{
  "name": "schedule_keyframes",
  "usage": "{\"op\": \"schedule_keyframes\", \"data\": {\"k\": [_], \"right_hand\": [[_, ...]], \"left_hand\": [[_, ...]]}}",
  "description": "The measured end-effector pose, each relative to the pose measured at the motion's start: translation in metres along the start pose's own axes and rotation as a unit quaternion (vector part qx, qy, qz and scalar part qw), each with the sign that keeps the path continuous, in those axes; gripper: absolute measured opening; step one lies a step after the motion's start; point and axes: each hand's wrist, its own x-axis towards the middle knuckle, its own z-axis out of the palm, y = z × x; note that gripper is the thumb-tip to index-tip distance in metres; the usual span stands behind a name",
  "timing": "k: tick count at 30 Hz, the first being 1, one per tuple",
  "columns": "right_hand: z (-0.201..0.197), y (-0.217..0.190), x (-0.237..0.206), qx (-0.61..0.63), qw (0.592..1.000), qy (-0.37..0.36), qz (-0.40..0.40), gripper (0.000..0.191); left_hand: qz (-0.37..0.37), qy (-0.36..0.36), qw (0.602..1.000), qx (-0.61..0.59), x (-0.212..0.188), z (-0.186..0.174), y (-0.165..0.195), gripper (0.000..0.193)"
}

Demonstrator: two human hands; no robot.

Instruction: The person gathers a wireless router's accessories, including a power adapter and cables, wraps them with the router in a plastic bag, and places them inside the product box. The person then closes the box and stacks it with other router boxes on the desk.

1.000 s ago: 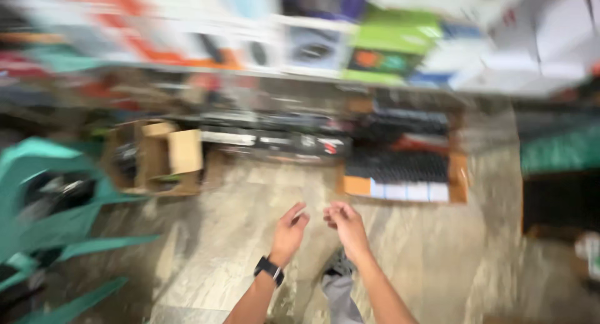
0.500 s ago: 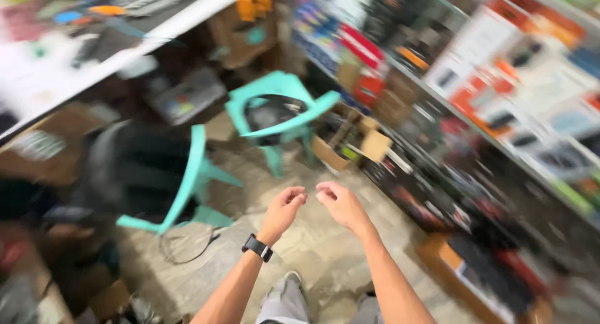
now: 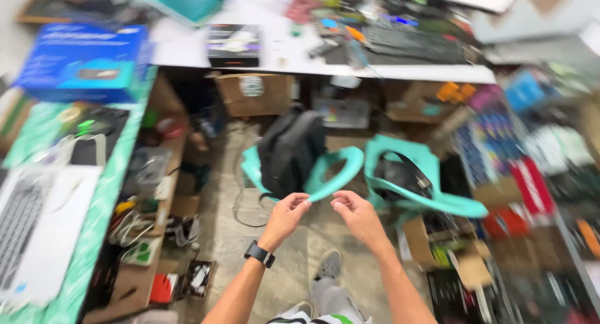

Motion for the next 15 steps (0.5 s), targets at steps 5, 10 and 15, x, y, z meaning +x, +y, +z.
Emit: {"op": "schedule_keyframes", "data": {"k": [5, 10, 15], "right_hand": [[0.034, -0.015, 0.087, 0.050, 0.995, -0.081, -0.022, 0.029], [0.059, -0.043, 0.172, 0.040, 0.988, -0.147, -0.039, 0.028], [0.097, -0.086, 0.257, -0.026, 0.969, -0.211, -0.129, 0.025]], "left_hand": [[0.017, 0.113, 0.993, 0.019, 0.020, -0.063, -0.001, 0.035], [-0.010, 0.201, 0.979, 0.030, 0.044, -0.117, 0.010, 0.034], [0.036, 0.257, 0.963, 0.074, 0.064, -0.173, 0.030, 0.031]]}}
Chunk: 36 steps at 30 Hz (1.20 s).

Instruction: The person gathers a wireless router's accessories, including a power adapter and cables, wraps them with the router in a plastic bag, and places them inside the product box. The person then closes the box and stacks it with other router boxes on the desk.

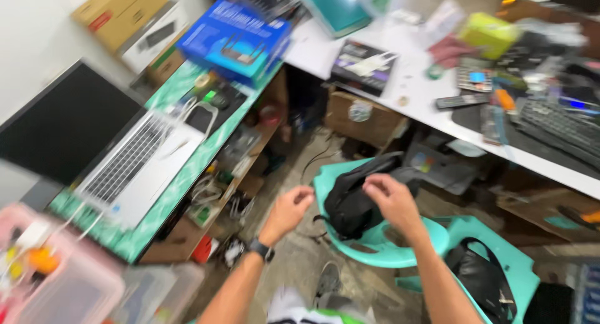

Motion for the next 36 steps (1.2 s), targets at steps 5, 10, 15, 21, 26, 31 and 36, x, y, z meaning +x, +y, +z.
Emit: {"op": "schedule_keyframes", "data": {"k": [5, 10, 15, 21, 26, 31, 36], "right_hand": [[0.042, -0.026, 0.080, 0.017, 0.997, -0.074, -0.011, 0.025], [0.112, -0.035, 0.138, 0.083, 0.988, -0.132, 0.006, 0.023], [0.188, -0.032, 0.200, 0.148, 0.972, -0.144, 0.110, 0.022], [0.246, -0.060, 0.296, 0.141, 0.982, -0.100, 0.082, 0.024], [0.264, -0.097, 0.352, 0.075, 0.994, -0.055, 0.056, 0.028], [0.286, -0.110, 0.396, -0.068, 0.994, -0.055, 0.061, 0.044], [0.305, -0.102, 0.445, -0.185, 0.978, -0.060, 0.073, 0.062]], "left_hand": [[-0.051, 0.080, 0.995, -0.018, 0.032, -0.044, 0.011, 0.030], [-0.067, 0.134, 0.988, -0.020, 0.060, -0.091, 0.007, 0.030], [-0.073, 0.123, 0.989, -0.037, 0.105, -0.144, -0.021, 0.030], [-0.068, 0.104, 0.991, -0.042, 0.189, -0.225, -0.035, 0.033], [-0.025, 0.088, 0.994, -0.058, 0.239, -0.279, -0.024, 0.033], [-0.043, 0.091, 0.994, -0.048, 0.272, -0.320, -0.025, 0.033], [-0.028, 0.095, 0.993, -0.062, 0.301, -0.343, -0.047, 0.033]]}}
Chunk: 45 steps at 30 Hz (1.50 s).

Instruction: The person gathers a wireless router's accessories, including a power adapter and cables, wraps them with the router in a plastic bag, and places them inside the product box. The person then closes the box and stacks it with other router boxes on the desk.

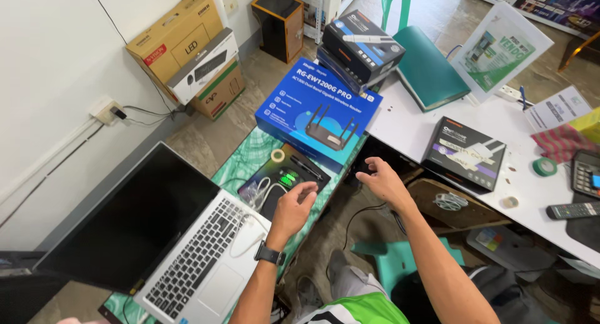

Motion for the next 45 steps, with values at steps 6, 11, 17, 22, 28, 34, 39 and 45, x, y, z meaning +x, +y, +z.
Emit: {"op": "schedule_keyframes", "data": {"k": [6, 11, 17, 22, 28, 34, 39, 45], "right_hand": [[0.012, -0.021, 0.072, -0.065, 0.996, 0.033, -0.054, 0.066], [0.009, -0.041, 0.156, -0.109, 0.982, 0.104, -0.115, 0.068], [-0.032, -0.058, 0.266, -0.173, 0.963, 0.150, -0.142, 0.072], [-0.052, -0.074, 0.334, -0.216, 0.957, 0.158, -0.109, 0.079], [-0.051, -0.046, 0.360, -0.261, 0.939, 0.152, -0.163, 0.092], [-0.051, -0.038, 0.337, -0.234, 0.931, 0.088, -0.266, 0.085], [-0.038, -0.069, 0.283, -0.178, 0.943, -0.057, -0.276, 0.073], [-0.028, -0.089, 0.259, -0.110, 0.926, -0.161, -0.322, 0.057]], "left_hand": [[-0.001, 0.006, 1.000, 0.002, 0.041, -0.023, -0.025, 0.033], [-0.015, 0.042, 0.999, 0.003, 0.099, -0.027, -0.031, 0.034], [-0.057, 0.043, 0.997, -0.017, 0.186, 0.007, -0.021, 0.034], [-0.067, 0.053, 0.996, -0.008, 0.242, 0.032, -0.007, 0.034], [-0.069, 0.050, 0.995, 0.050, 0.266, 0.040, 0.008, 0.035], [-0.031, 0.089, 0.989, 0.115, 0.262, 0.039, 0.009, 0.039], [0.174, 0.238, 0.930, 0.219, 0.256, 0.041, -0.007, 0.081], [0.052, 0.279, 0.959, 0.029, 0.242, 0.031, -0.024, 0.092]]}}
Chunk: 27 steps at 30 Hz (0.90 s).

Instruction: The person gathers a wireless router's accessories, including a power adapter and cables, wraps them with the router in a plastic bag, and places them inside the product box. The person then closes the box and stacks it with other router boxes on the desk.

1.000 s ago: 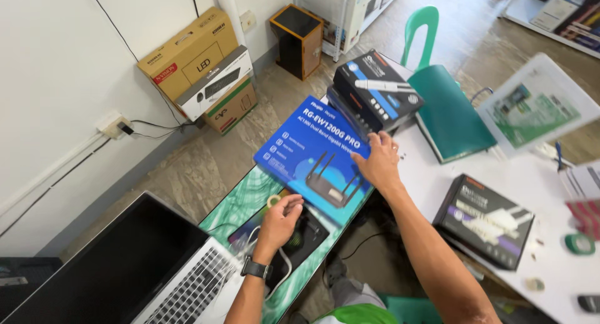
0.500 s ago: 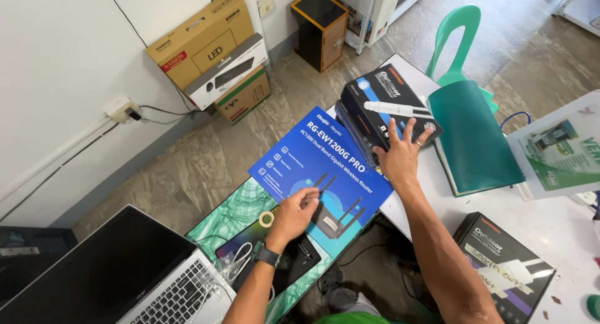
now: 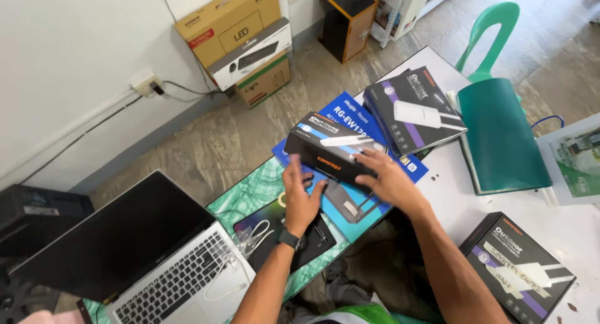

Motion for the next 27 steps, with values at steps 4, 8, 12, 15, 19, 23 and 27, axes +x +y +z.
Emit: {"op": "schedule_keyframes", "data": {"k": [4, 8, 12, 15, 19, 23, 27], "right_hand": [[-0.019, -0.008, 0.006, 0.084, 0.996, -0.022, -0.008, 0.050], [-0.039, -0.019, 0.017, 0.094, 0.967, -0.096, 0.215, 0.044], [-0.040, -0.028, 0.027, 0.057, 0.995, -0.049, 0.063, 0.045], [-0.036, -0.034, 0.035, 0.004, 0.995, 0.000, -0.096, 0.038], [-0.023, -0.058, 0.047, -0.078, 0.987, 0.005, -0.143, 0.039], [-0.016, -0.086, 0.054, -0.135, 0.984, -0.049, -0.102, 0.038], [-0.009, -0.096, 0.061, -0.208, 0.969, -0.099, -0.095, 0.035]], "left_hand": [[0.109, 0.034, 0.980, 0.165, -0.005, -0.016, 0.006, 0.076], [0.128, 0.081, 0.961, 0.232, 0.014, -0.016, 0.023, 0.069], [0.085, 0.083, 0.964, 0.237, 0.031, -0.016, 0.040, 0.074], [0.116, 0.089, 0.978, 0.152, 0.039, -0.019, 0.049, 0.087], [0.118, -0.003, 0.943, 0.311, 0.052, -0.031, 0.056, 0.075], [0.196, -0.151, 0.889, 0.384, 0.078, -0.053, 0.061, 0.070], [0.181, -0.271, 0.869, 0.373, 0.106, -0.066, 0.062, 0.081]]}}
